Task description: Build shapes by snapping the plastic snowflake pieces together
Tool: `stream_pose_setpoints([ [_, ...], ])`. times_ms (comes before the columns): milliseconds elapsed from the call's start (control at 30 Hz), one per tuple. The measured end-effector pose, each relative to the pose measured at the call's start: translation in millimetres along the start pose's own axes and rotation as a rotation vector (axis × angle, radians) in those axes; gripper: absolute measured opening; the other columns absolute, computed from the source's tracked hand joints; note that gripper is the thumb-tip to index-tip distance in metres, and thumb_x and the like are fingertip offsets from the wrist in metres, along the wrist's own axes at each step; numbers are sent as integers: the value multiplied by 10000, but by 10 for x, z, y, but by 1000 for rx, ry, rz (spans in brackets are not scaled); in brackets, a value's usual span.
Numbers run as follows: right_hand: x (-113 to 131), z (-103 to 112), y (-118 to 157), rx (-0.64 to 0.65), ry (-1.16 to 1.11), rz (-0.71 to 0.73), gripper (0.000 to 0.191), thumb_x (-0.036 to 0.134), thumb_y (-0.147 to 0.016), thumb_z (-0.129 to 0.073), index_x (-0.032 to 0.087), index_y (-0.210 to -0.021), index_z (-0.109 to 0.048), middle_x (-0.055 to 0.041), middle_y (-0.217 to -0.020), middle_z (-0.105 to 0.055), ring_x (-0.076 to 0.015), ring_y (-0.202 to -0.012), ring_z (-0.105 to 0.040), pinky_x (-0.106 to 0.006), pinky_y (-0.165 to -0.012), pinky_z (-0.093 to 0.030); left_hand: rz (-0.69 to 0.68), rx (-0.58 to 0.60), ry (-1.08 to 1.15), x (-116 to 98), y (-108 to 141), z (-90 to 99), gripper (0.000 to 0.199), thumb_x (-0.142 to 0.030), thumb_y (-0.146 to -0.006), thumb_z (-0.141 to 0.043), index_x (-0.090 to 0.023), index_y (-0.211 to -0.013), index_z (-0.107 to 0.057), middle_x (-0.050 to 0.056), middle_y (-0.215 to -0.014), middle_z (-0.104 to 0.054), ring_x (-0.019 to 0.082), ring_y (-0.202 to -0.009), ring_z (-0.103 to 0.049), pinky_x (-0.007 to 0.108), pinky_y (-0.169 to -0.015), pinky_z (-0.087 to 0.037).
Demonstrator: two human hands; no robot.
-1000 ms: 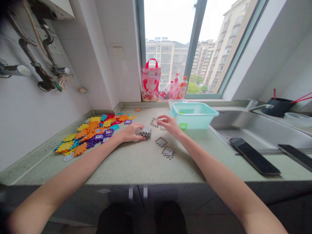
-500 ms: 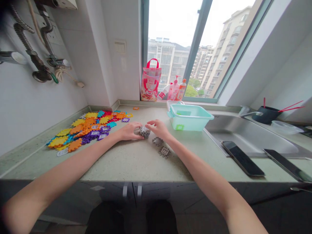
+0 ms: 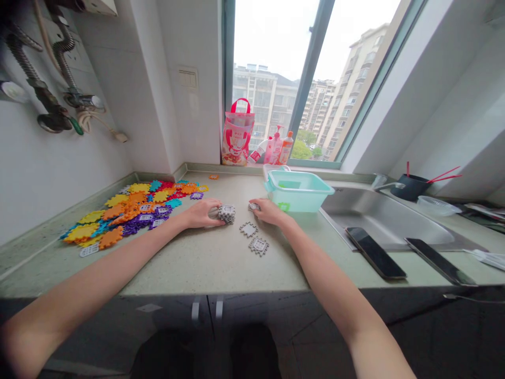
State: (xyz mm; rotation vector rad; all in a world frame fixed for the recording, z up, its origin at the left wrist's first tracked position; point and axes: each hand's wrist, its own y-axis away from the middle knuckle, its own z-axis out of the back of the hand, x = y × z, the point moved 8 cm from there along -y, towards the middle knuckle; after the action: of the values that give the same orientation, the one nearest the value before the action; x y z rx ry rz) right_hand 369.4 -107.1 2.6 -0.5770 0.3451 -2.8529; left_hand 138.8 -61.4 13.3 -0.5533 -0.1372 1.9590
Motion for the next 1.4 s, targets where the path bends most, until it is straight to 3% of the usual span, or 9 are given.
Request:
stream_pose_setpoints([
  [133,149,97,-37,-149,-85,0,439,302,-873,-742,179,-1293,-705,-115,-1164,-780,-250,-1062,-733,-386,-974,-566,-1,-7,8,19,0,-8,516,-593,-795,-788,-221,-1145,-715,94,-1214,-731,293,-1158,-655,358,-1017,-474],
  [267,582,254,-4,-340,-274,150,367,438,-919,-706,234,-1224,-708,-64,-1181,-772,-210,-1035,-727,-375,-951,-589,-5,-5,21,23,0,-18,488,-584,-783,-790,-231,-1114,-727,80,-1179,-743,292,-1120,-665,362,-1002,-481],
  [400,940,184,19,-334,-276,283,306,454,-960,-678,256,-1190,-712,-66,-1270,-744,-218,-1111,-699,-393,-1024,-551,-7,-3,17,9,4,-10,472,-582,-793,-780,-240,-1114,-729,75,-1196,-739,295,-1133,-658,368,-1001,-480],
  [567,1040,87,6,-213,-183,355,251,443,-988,-669,259,-1142,-743,-87,-1308,-732,-245,-1218,-655,-421,-1090,-496,-31,-9,25,-13,9,4,434,-584,-803,-774,-238,-1060,-727,57,-1100,-747,282,-1055,-678,347,-935,-496],
  [700,960,370,86,-248,-170,299,268,457,-1012,-617,250,-1118,-750,-99,-1310,-725,-257,-1235,-645,-433,-1092,-478,-45,-18,15,-6,13,4,455,-604,-809,-768,-227,-1059,-718,67,-1120,-742,287,-1081,-676,345,-942,-491],
  [900,640,212,319,251,-12,-20,534,658,-782,-798,232,-1092,-715,-73,-1015,-779,-247,-866,-721,-329,-748,-528,-14,-32,-8,100,33,-2,472,-607,-794,-780,-234,-1077,-726,71,-1157,-743,287,-1088,-679,341,-961,-492],
  [1000,542,97,367,320,114,-62,557,594,-712,-857,239,-1114,-705,-72,-1010,-776,-248,-820,-710,-313,-684,-494,-8,-42,-1,127,42,9,496,-612,-789,-785,-229,-1100,-730,75,-1161,-742,289,-1091,-678,343,-974,-490],
  [1167,536,142,293,212,116,26,355,343,-749,-802,237,-1073,-703,-43,-942,-759,-206,-766,-682,-291,-671,-489,-8,-19,6,108,32,2,474,-583,-796,-788,-204,-1072,-725,84,-1135,-744,279,-1067,-676,330,-942,-492],
  [1400,1001,391,135,-260,-92,314,238,255,-833,-716,239,-1068,-683,-37,-1054,-729,-197,-921,-688,-332,-859,-533,-6,-13,-13,72,23,4,457,-550,-806,-793,-211,-1104,-720,77,-1131,-744,275,-1061,-675,321,-923,-489],
])
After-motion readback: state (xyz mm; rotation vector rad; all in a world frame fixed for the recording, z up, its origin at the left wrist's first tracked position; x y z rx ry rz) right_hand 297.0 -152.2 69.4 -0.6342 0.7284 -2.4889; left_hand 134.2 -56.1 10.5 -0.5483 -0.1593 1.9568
